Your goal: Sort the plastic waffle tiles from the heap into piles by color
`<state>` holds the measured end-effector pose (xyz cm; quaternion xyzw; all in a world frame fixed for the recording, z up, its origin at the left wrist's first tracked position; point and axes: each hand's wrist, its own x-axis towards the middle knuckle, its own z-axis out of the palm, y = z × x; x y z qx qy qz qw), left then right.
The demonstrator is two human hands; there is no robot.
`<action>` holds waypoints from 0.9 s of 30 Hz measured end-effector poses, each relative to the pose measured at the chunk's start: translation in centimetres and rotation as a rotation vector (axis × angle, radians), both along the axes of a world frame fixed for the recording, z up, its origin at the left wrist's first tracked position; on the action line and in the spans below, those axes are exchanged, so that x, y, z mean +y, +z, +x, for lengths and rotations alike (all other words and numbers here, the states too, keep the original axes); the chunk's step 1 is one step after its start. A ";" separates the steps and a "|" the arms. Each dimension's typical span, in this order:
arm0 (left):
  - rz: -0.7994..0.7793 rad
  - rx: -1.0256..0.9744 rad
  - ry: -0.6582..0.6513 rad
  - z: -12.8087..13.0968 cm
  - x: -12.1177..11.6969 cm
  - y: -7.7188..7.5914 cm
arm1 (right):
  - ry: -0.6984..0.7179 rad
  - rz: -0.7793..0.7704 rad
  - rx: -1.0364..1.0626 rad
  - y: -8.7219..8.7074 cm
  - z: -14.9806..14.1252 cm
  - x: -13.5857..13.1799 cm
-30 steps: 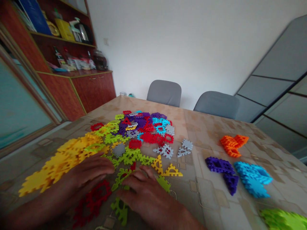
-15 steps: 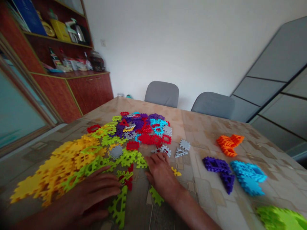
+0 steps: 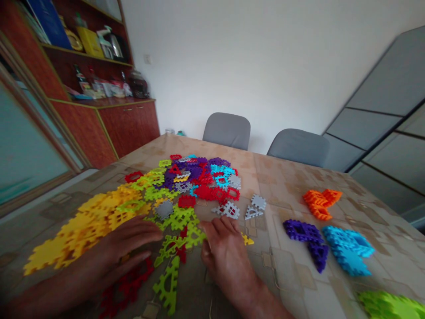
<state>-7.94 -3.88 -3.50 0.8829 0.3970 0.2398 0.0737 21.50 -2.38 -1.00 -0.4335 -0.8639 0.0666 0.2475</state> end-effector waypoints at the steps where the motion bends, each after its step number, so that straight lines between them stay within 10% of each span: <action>1: -0.026 0.015 -0.012 0.2 -0.1 -0.3 | 0.006 0.006 0.008 0.2 -0.1 -0.5; 11: -0.161 0.048 -0.043 2.4 -0.1 -1.1 | 0.068 0.001 -0.087 -1.1 -0.7 -3.2; 21: -0.089 -0.127 0.205 0.7 -0.5 0.1 | 0.138 0.302 0.074 -0.9 -1.7 -4.3; 27: -0.557 -0.694 0.141 1.3 -0.3 0.5 | 0.239 0.521 0.025 -2.4 -3.6 -4.8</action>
